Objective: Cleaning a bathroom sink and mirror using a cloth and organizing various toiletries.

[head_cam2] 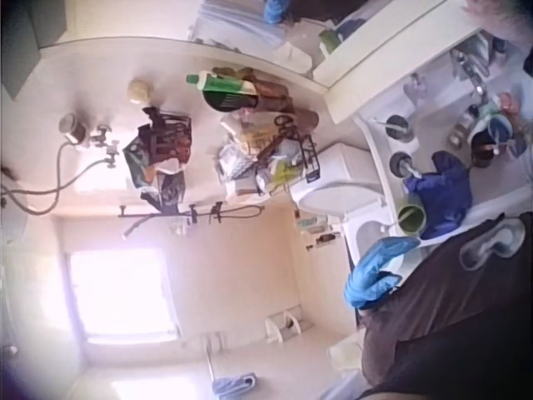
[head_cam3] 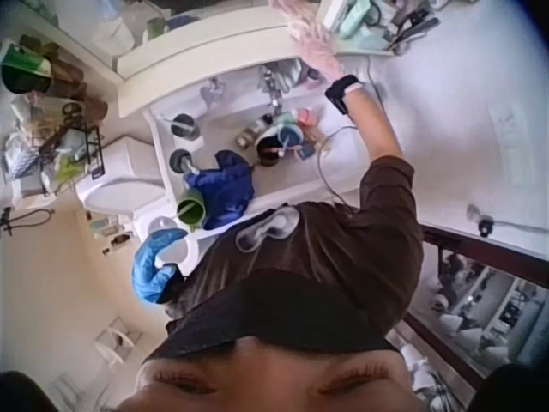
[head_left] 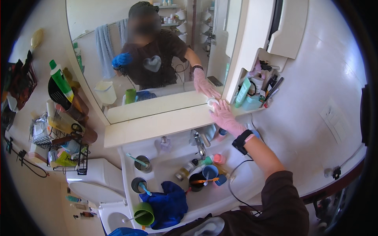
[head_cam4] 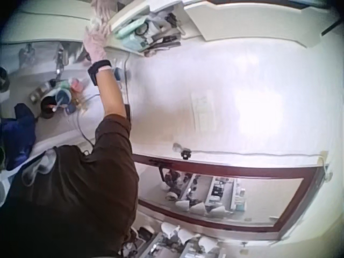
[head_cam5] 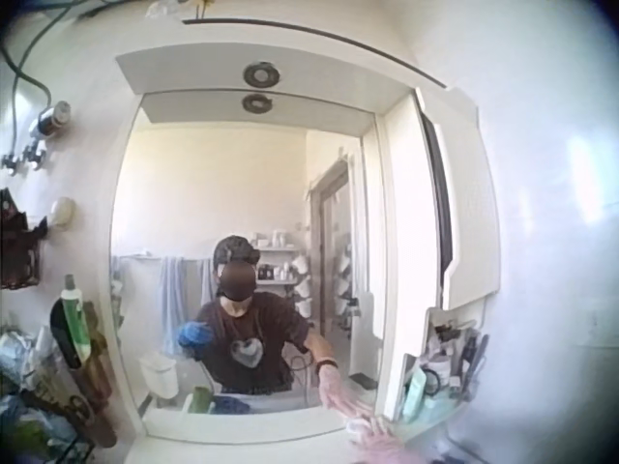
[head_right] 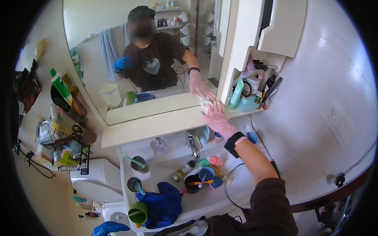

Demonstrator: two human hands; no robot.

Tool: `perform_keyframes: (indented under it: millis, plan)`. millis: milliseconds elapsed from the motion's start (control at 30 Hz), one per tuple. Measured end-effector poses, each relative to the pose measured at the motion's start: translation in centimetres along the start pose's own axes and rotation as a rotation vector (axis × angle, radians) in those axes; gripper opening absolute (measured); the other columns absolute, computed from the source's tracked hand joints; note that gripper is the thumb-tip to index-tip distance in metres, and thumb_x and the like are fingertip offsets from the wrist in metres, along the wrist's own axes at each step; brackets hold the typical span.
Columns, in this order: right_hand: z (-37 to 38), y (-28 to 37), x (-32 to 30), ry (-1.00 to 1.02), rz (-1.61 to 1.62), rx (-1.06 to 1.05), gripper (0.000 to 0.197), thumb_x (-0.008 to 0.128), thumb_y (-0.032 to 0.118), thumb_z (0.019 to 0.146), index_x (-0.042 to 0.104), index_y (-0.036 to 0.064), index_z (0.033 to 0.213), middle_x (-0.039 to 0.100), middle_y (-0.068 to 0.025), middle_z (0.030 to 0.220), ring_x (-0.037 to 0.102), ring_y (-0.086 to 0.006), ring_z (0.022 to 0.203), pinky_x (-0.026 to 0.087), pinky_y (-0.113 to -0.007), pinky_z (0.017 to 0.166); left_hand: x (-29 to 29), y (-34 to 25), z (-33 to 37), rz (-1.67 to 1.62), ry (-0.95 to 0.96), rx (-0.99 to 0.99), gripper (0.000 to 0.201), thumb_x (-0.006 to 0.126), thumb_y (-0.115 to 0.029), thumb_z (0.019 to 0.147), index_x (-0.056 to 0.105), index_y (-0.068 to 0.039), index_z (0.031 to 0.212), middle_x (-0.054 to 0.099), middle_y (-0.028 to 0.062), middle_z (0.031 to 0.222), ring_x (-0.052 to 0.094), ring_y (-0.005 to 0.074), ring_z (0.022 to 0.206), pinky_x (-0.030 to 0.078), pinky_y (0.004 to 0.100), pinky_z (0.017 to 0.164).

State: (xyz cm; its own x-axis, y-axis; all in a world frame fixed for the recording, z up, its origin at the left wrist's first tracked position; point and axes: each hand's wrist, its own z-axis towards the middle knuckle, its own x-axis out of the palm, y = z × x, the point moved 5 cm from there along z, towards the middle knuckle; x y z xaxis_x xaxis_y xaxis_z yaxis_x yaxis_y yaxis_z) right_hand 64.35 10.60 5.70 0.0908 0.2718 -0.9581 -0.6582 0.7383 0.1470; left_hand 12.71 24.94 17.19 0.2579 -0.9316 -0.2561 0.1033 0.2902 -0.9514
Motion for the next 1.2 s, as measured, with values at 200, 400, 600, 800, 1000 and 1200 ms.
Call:
perform_keyframes:
  millis: [200, 400, 600, 800, 1000, 1200]
  plan:
    - [0.5, 8.2, 1.0, 0.138, 0.062, 0.169, 0.095, 0.030, 0.067, 0.079, 0.007, -0.0058, 0.136, 0.010, -0.0315, 0.139, 0.005, -0.0411, 0.132, 0.001, -0.045, 0.107, -0.2, 0.6, -0.4, 0.043, 0.077, -0.041, 0.052, 0.056, -0.038, 0.081, 0.054, 0.009, 0.105, 0.058, 0.0205, 0.104, 0.055, 0.0309, 0.095, 0.041, 0.0372, 0.084]
    - [0.2, 17.9, 2.1, 0.209, 0.122, 0.090, 0.097, 0.031, 0.067, 0.079, 0.006, -0.0081, 0.135, 0.007, -0.0315, 0.140, 0.001, -0.0408, 0.132, -0.002, -0.044, 0.107, 1.4, 1.5, 1.6, -0.035, 0.237, 0.025, 0.049, 0.054, -0.037, 0.084, 0.053, 0.005, 0.111, 0.055, 0.0189, 0.111, 0.052, 0.0316, 0.102, 0.037, 0.0385, 0.090]
    - [0.3, 28.8, 4.5, 0.195, 0.183, -0.037, 0.095, 0.032, 0.065, 0.080, 0.006, -0.0080, 0.136, 0.006, -0.0293, 0.141, 0.000, -0.0394, 0.133, -0.003, -0.043, 0.107, 6.1, 3.5, 2.6, -0.111, 0.416, 0.138, 0.041, 0.056, -0.024, 0.085, 0.049, 0.002, 0.116, 0.052, 0.0163, 0.115, 0.048, 0.0319, 0.107, 0.034, 0.0404, 0.093]
    - [0.1, 36.5, 4.5, 0.199, 0.226, -0.129, 0.093, 0.030, 0.065, 0.080, 0.011, -0.0070, 0.136, 0.008, -0.0282, 0.141, 0.002, -0.0387, 0.133, -0.001, -0.043, 0.107, 4.7, 3.9, 1.2, -0.209, 0.323, 0.081, 0.045, 0.058, -0.028, 0.083, 0.049, 0.001, 0.117, 0.051, 0.0158, 0.117, 0.047, 0.0302, 0.110, 0.033, 0.0392, 0.095]
    - [-0.1, 41.8, 5.1, 0.258, 0.275, -0.242, 0.086, 0.033, 0.061, 0.082, 0.011, -0.0010, 0.138, 0.005, -0.0229, 0.144, 0.001, -0.0331, 0.134, -0.003, -0.042, 0.107, 4.9, 4.1, -0.1, -0.245, 0.259, 0.045, 0.046, 0.058, -0.028, 0.083, 0.049, 0.001, 0.117, 0.051, 0.0145, 0.117, 0.046, 0.0274, 0.111, 0.033, 0.0375, 0.095]
    - [0.6, 42.6, 5.9, 0.351, 0.314, -0.710, 0.062, 0.037, 0.044, 0.087, 0.022, 0.0102, 0.138, 0.016, -0.0151, 0.144, 0.012, -0.0292, 0.134, 0.008, -0.042, 0.108, 5.2, 4.5, -0.7, -0.280, 0.233, -0.032, 0.046, 0.058, -0.028, 0.083, 0.048, 0.002, 0.118, 0.051, 0.0140, 0.117, 0.046, 0.0265, 0.111, 0.033, 0.0364, 0.095]
